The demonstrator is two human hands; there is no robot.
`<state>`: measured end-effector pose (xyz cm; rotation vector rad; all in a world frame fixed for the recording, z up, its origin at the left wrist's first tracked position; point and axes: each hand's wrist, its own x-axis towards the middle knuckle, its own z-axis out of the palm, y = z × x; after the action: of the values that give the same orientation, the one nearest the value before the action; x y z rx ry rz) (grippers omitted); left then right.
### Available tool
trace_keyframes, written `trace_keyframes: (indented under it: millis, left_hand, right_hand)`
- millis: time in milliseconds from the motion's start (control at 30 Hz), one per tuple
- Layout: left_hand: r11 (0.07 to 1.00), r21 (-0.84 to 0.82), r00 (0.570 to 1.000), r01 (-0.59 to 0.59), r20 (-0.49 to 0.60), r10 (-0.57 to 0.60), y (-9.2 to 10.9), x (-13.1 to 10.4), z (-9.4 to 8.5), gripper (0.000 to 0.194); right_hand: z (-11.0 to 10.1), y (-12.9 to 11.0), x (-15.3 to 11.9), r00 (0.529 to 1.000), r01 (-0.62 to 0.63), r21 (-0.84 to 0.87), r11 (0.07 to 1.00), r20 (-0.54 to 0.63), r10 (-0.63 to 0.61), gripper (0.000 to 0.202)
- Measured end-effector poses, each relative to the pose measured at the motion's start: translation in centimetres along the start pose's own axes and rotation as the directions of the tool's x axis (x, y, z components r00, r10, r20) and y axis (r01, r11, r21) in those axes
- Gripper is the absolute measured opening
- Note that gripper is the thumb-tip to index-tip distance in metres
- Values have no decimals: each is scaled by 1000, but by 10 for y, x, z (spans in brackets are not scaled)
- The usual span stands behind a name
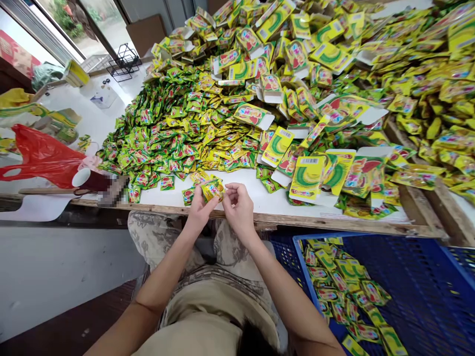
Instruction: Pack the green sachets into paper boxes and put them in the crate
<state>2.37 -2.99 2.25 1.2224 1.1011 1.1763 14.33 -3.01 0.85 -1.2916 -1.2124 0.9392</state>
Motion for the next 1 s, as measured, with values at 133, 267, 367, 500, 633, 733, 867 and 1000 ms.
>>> trace_keyframes:
  millis: [133,267,367,500,633,733,867,1000]
  left_hand:
    - [999,44,1000,31,-1,-31,3,1,-5,42]
    - [983,162,994,82,59,-92,8,4,-14,40]
    - [973,212,986,95,112,-121,9,6,-16,38]
    - [974,202,987,105,97,-127,3,8,-14,28]
    - [988,111,994,109,21,-112,-3,8,-12,26]
    - [987,161,1000,30,-2,-30,-2,6,-7,22]
    - [961,275,999,-27,-10,31,-1,-2,5,33]
    - [941,331,997,-70,-8,76,-4,-7,11,66]
  right_hand:
    - [-9,2,3,992,104,-82,991,74,-98,14]
    - [-23,-4,10,937,329,-243,912,205,-284,17]
    - [-25,-9,13,900,405,-274,872,284,-329,20]
    - [-19,-7,10,914,370,-241,897,269,-304,18]
    - [-10,3,6,979,116,-73,991,177,-101,38]
    - [-3,5,3,940,-82,116,990,339,38,40]
    - [0,2,2,946,-183,167,969,299,127,31]
    - [-16,4,9,973,-163,147,976,190,134,28]
